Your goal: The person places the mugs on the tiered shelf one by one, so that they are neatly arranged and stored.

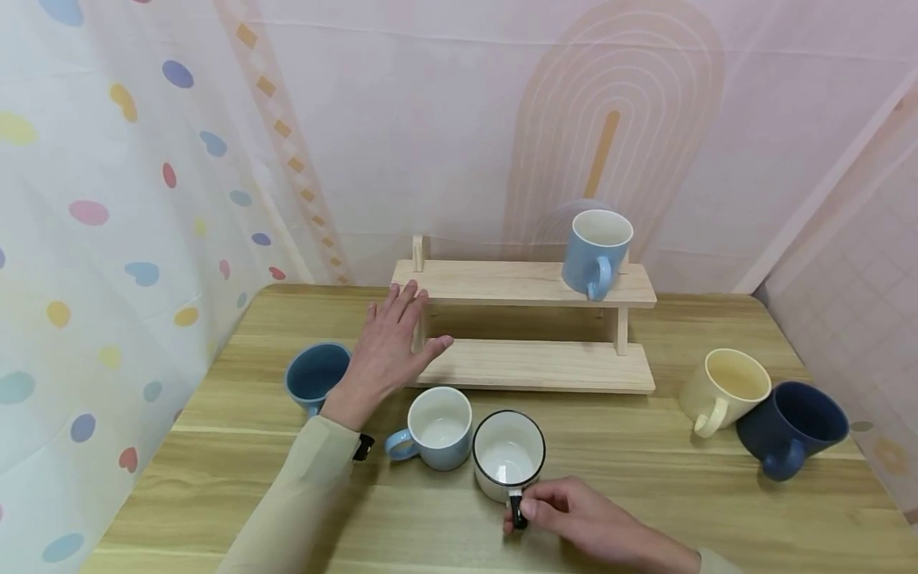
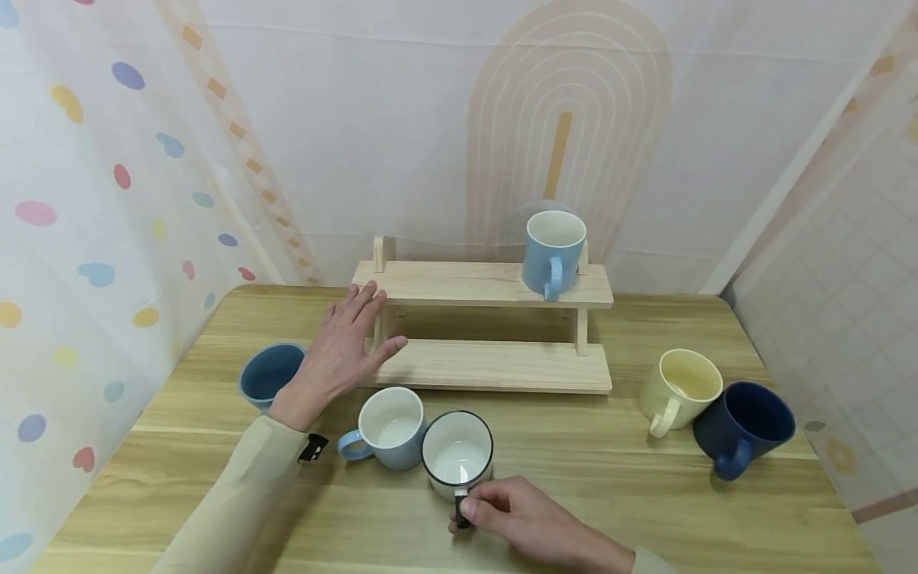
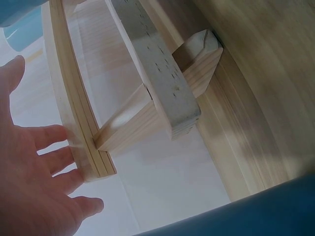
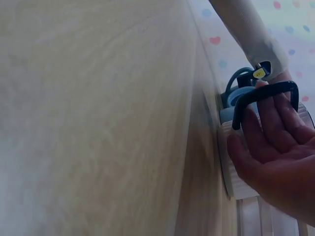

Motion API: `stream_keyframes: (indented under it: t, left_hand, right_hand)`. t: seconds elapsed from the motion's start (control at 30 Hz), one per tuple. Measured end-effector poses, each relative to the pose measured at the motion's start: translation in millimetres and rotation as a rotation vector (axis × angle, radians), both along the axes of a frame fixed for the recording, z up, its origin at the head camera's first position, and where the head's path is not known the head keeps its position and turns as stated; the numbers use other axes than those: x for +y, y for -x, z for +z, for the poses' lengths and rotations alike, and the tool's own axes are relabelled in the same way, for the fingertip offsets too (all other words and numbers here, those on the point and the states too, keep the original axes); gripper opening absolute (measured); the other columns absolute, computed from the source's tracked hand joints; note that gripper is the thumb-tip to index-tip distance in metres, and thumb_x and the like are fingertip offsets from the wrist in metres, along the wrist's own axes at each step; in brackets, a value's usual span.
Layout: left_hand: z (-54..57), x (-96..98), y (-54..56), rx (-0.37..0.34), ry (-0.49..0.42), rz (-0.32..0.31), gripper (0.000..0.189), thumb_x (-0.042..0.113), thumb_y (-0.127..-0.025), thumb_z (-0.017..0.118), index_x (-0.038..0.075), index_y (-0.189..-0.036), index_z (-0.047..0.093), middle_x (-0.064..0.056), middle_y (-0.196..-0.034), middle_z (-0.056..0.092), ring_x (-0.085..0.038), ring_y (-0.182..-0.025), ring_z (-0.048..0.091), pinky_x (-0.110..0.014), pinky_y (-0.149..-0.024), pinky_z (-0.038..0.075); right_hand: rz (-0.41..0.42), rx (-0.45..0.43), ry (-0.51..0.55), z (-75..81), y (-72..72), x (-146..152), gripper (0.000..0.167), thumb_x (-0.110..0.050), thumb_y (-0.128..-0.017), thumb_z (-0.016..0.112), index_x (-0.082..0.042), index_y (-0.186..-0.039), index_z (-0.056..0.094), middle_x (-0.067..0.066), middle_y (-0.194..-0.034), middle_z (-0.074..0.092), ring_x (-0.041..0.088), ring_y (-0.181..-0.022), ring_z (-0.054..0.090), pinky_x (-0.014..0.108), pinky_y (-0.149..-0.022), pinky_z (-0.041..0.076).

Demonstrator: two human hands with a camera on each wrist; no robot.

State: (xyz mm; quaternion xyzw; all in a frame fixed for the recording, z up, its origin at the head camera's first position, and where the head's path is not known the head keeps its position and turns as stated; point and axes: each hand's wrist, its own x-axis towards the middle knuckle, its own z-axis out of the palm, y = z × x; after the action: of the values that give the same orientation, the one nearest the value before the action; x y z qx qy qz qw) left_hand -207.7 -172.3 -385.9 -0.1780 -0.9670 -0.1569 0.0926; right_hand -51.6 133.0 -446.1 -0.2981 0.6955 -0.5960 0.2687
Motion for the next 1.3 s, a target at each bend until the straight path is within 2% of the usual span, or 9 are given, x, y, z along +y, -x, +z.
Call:
stream_keyframes:
  t: [0.13,0.27,0.33,0.5,0.67,0.8,0.97,1.1,1.3]
  left_hand:
    - [-0.2,-0.3,0.2,0.002,0.010,0.002,0.089,0.064,-0.099,0.055,0.003,-0.160,0.035,-0.015,-0.170,0.023,-0.035,-0.159,0.010,-0.064,-0.123,0.013]
    - [0.0,-0.3,0.4,0.005,0.016,0.000,0.089,0.063,-0.099,0.055,0.003,-0.161,0.035,-0.015,-0.170,0.023,-0.036,-0.159,0.010,-0.065,-0.123,0.014]
    - [0.3,-0.3,0.3,0.006,0.015,0.001,0.088,0.063,-0.099,0.055,0.003,-0.160,0.035,-0.016,-0.170,0.023,-0.035,-0.159,0.010,-0.065,-0.123,0.014]
    - [0.6,-0.6,0.2,0.006,0.015,0.000,0.088,0.063,-0.099,0.056,0.004,-0.160,0.035,-0.016,-0.170,0.023,-0.035,-0.159,0.010,-0.065,-0.123,0.014]
    - [1.0,-0.3,0.2,0.009,0.016,-0.002,0.088,0.063,-0.099,0.056,0.004,-0.161,0.035,-0.016,-0.170,0.024,-0.036,-0.159,0.011,-0.065,-0.123,0.014]
    - [0.7,-0.4,0.6,0.008,0.016,0.000,0.088,0.063,-0.099,0.055,0.004,-0.161,0.035,-0.016,-0.170,0.024,-0.035,-0.159,0.011,-0.064,-0.123,0.014]
    - [0.3,-0.6,0.7,0.001,0.011,0.000,0.088,0.064,-0.099,0.055,0.004,-0.161,0.035,-0.015,-0.170,0.023,-0.035,-0.159,0.010,-0.063,-0.124,0.011]
    - [0.0,-0.8,0.8,0.001,0.005,-0.004,0.089,0.064,-0.099,0.055,0.004,-0.161,0.034,-0.015,-0.170,0.023,-0.035,-0.159,0.009,-0.063,-0.124,0.010]
    - [-0.3,-1.2,0.6,0.003,-0.002,-0.007,0.088,0.063,-0.099,0.055,0.004,-0.161,0.035,-0.015,-0.170,0.023,-0.035,-0.159,0.010,-0.063,-0.124,0.010]
  right_hand:
    - [-0.069,-0.035,-0.038,1.0,0.8,4,0.035,-0.020,-0.113,0.044,-0.006,-0.106,0.076,0.001,-0.101,0.076,0.009,-0.101,0.066,0.022,-0.092,0.047]
    - [-0.151,-0.034,-0.095,3.7,1.1,8,0.034,-0.024,-0.112,0.048,-0.006,-0.097,0.073,0.004,-0.095,0.073,0.008,-0.089,0.063,0.025,-0.073,0.048]
    - [-0.191,-0.020,-0.108,5.0,1.6,9,0.034,-0.024,-0.111,0.050,-0.005,-0.092,0.071,0.008,-0.094,0.073,0.009,-0.087,0.062,0.027,-0.071,0.048]
    - [-0.258,-0.010,-0.097,7.5,2.7,12,0.035,-0.024,-0.111,0.050,-0.004,-0.086,0.066,0.013,-0.093,0.072,0.019,-0.091,0.066,0.025,-0.084,0.047]
    - [-0.302,0.033,-0.083,9.1,3.2,15,0.033,-0.021,-0.111,0.048,-0.006,-0.090,0.068,0.005,-0.088,0.071,0.015,-0.090,0.066,0.024,-0.088,0.048]
    - [-0.350,0.047,-0.056,9.6,4.7,18,0.033,-0.018,-0.111,0.047,-0.002,-0.093,0.070,0.006,-0.087,0.072,0.014,-0.089,0.067,0.023,-0.091,0.049]
    - [-0.394,0.017,-0.058,15.0,5.2,20,0.036,-0.021,-0.112,0.048,0.002,-0.096,0.070,0.010,-0.092,0.072,0.019,-0.096,0.070,0.021,-0.098,0.047]
    - [-0.411,0.014,-0.026,23.0,5.5,21,0.036,-0.021,-0.112,0.046,0.004,-0.097,0.067,0.014,-0.094,0.071,0.022,-0.098,0.070,0.023,-0.098,0.048]
    - [-0.441,0.064,0.013,34.5,5.3,21,0.033,-0.016,-0.113,0.044,0.004,-0.100,0.067,0.012,-0.093,0.071,0.018,-0.095,0.068,0.025,-0.095,0.051]
